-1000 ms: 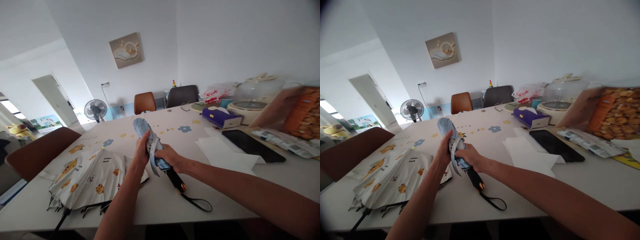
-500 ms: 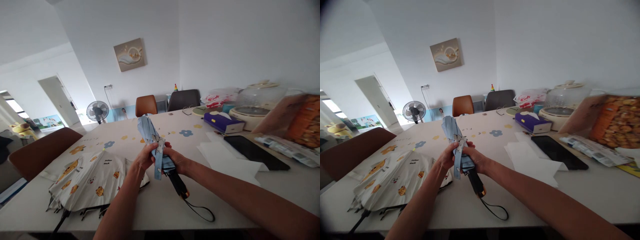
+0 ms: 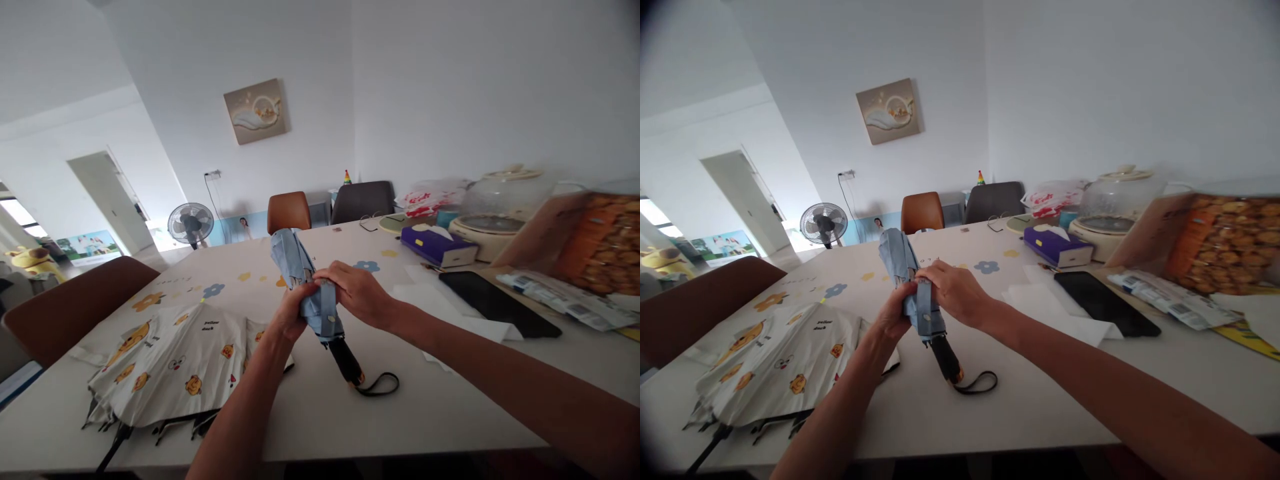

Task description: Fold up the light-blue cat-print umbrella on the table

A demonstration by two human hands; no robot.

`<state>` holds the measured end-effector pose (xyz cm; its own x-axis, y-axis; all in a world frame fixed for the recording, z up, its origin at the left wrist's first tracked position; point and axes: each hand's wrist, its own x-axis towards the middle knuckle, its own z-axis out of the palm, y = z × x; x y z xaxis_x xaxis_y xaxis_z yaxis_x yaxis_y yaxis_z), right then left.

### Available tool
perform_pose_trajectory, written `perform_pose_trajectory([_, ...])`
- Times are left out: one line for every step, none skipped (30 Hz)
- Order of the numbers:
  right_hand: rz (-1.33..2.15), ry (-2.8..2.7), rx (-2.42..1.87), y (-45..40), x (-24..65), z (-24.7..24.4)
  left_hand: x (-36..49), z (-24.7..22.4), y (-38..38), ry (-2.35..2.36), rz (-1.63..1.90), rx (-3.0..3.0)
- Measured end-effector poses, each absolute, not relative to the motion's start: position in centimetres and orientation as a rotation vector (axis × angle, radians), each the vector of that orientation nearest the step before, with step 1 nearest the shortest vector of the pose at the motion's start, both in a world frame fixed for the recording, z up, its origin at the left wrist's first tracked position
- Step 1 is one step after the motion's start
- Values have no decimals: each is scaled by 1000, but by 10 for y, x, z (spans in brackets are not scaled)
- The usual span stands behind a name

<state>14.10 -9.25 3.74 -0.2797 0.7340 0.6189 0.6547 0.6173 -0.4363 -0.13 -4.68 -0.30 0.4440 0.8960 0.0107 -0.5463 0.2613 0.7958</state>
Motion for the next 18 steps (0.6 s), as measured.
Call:
perform_pose_trajectory([216,-1950,-1061,-93,141,40,-2,-2,-48,493,1011,818])
perform_pose_trajectory([323,-1863,-1047,-93,141,43,-3,-2,-50,483,986,812])
perform_pose_trajectory([431,-1769,-1047,-94,141,46,-3,-1,-51,472,966,809])
perform_pose_trajectory([527,-1687,-1050,-95,142,48,-4,-1,-52,464,955,806])
perform_pose_trajectory([599,-1628,-1047,-97,142,49,-5,0,-52,465,948,800])
perform_pose_trajectory([645,-1599,-1036,-98,143,50,-5,0,-52,478,940,790])
perform_pose_trajectory([663,-1592,-1027,-100,143,51,-5,1,-51,504,932,775])
perform_pose_trajectory([652,-1606,-1028,-101,144,50,-6,1,-51,535,921,759])
perform_pose_trajectory([617,-1640,-1042,-102,144,50,-6,1,-50,566,905,744])
perform_pose_trajectory([552,-1696,-1063,-104,144,50,-6,1,-49,593,887,733])
perform_pose_trajectory([468,-1778,-1084,-105,145,50,-5,2,-48,610,872,729])
perform_pose_trajectory([372,-1880,-1099,-106,145,50,-5,2,-48,615,859,732])
perform_pose_trajectory([275,-1992,-1106,-107,144,51,-5,2,-49,613,849,747])
perform_pose_trajectory([191,-2096,-1109,-108,143,53,-4,3,-49,612,845,775])
perform_pose_trajectory([129,-2176,-1118,-109,142,55,-3,3,-50,614,845,815])
perform_pose_trajectory([105,-2230,-1140,-110,140,59,-2,3,-51,616,845,864])
perform_pose_trajectory([120,-2259,-1174,-111,138,63,0,3,-52,618,846,917])
perform_pose_trajectory([179,-2269,-1213,-112,135,67,1,3,-53,619,840,972])
